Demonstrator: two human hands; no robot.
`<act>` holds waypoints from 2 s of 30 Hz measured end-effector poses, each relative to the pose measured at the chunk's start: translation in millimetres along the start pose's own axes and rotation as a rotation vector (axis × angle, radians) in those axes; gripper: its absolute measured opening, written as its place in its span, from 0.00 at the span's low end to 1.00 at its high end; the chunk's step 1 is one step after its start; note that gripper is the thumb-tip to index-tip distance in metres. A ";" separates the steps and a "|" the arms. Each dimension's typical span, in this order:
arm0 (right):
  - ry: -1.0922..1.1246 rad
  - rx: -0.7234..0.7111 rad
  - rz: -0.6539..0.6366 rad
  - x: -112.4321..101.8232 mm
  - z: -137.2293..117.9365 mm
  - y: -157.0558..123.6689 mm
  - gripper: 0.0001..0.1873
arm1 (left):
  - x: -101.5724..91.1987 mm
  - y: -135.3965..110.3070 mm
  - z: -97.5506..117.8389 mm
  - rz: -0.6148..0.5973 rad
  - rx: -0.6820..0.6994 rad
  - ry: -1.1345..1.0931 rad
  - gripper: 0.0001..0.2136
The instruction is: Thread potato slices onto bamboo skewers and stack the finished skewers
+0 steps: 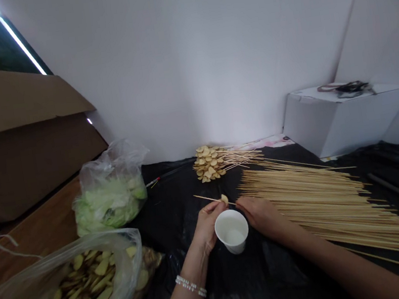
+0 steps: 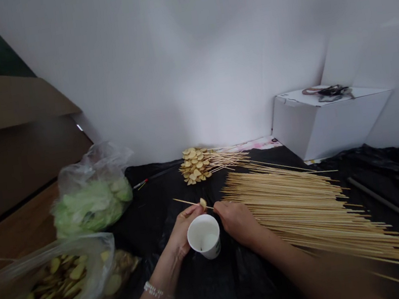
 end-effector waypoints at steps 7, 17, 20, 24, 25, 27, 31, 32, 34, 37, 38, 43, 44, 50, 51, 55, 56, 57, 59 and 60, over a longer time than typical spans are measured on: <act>0.013 0.056 0.070 -7.2 10.5 0.4 0.15 | -20.1 10.8 15.7 -0.007 -0.025 -0.507 0.14; 0.008 0.045 0.043 -7.4 10.6 0.0 0.16 | -22.7 13.1 14.7 0.007 0.027 -0.389 0.26; 0.007 0.049 0.043 -8.2 10.7 0.0 0.16 | -19.7 13.1 15.1 0.066 0.048 -0.315 0.16; 0.014 0.047 0.034 -8.3 10.7 -0.2 0.16 | -22.9 12.8 14.8 0.158 0.072 -0.229 0.08; 0.015 0.046 0.034 -8.3 10.6 -0.3 0.16 | -24.3 13.0 14.7 0.161 0.066 -0.224 0.10; 0.016 0.040 0.037 -8.2 10.4 -0.4 0.16 | -26.4 13.0 15.1 0.138 0.049 -0.231 0.15; 0.015 0.038 0.039 -7.3 10.6 -0.4 0.16 | -25.2 10.4 19.9 0.063 0.027 -0.284 0.18; 0.015 0.039 0.039 -7.0 10.9 -0.3 0.16 | -24.0 9.7 20.9 0.055 0.018 -0.301 0.16; 0.019 0.041 0.035 -6.3 11.5 0.0 0.16 | -21.5 8.8 21.6 0.054 -0.003 -0.322 0.12; 0.011 0.046 0.025 -5.7 12.1 0.4 0.16 | -19.8 9.7 19.7 0.098 0.003 -0.289 0.11; 0.006 0.049 0.025 -5.9 12.1 0.4 0.16 | -19.8 10.3 18.7 0.116 0.015 -0.272 0.11; -0.008 0.052 0.037 -9.4 10.2 0.1 0.16 | -23.0 12.0 16.1 0.168 0.056 -0.270 0.02; -0.007 0.053 0.037 -10.4 9.9 0.0 0.16 | -24.1 12.5 16.2 0.163 0.056 -0.274 0.03; 0.018 0.024 0.033 -14.0 8.2 0.0 0.16 | -37.0 19.4 19.1 0.206 0.101 -0.387 0.04; 0.016 0.014 0.031 -14.0 7.8 -0.1 0.16 | -39.1 20.4 19.4 0.226 0.093 -0.431 0.05; 0.013 -0.010 0.023 -13.0 7.0 -0.5 0.15 | -42.4 22.3 21.2 0.247 0.036 -0.592 0.08; 0.011 -0.012 0.020 -12.8 7.0 -0.6 0.15 | -42.5 22.4 21.7 0.243 0.028 -0.610 0.08; 0.007 -0.012 0.016 -12.8 6.9 -0.7 0.15 | -42.6 22.4 22.1 0.242 0.023 -0.620 0.08; -0.008 -0.012 0.006 -13.1 6.7 -0.9 0.15 | -43.1 22.5 22.4 0.241 0.025 -0.623 0.07; -0.018 -0.012 0.000 -13.4 6.6 -1.0 0.15 | -43.5 22.6 22.4 0.240 0.028 -0.624 0.07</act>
Point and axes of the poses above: each hand's wrist, its own y-axis towards the middle knuckle, its own x-axis out of the palm, z = x × y, the point moved 3 cm from there along y, towards the middle knuckle, and after that the axes turned 2 degrees about x, right-handed, at the moved point
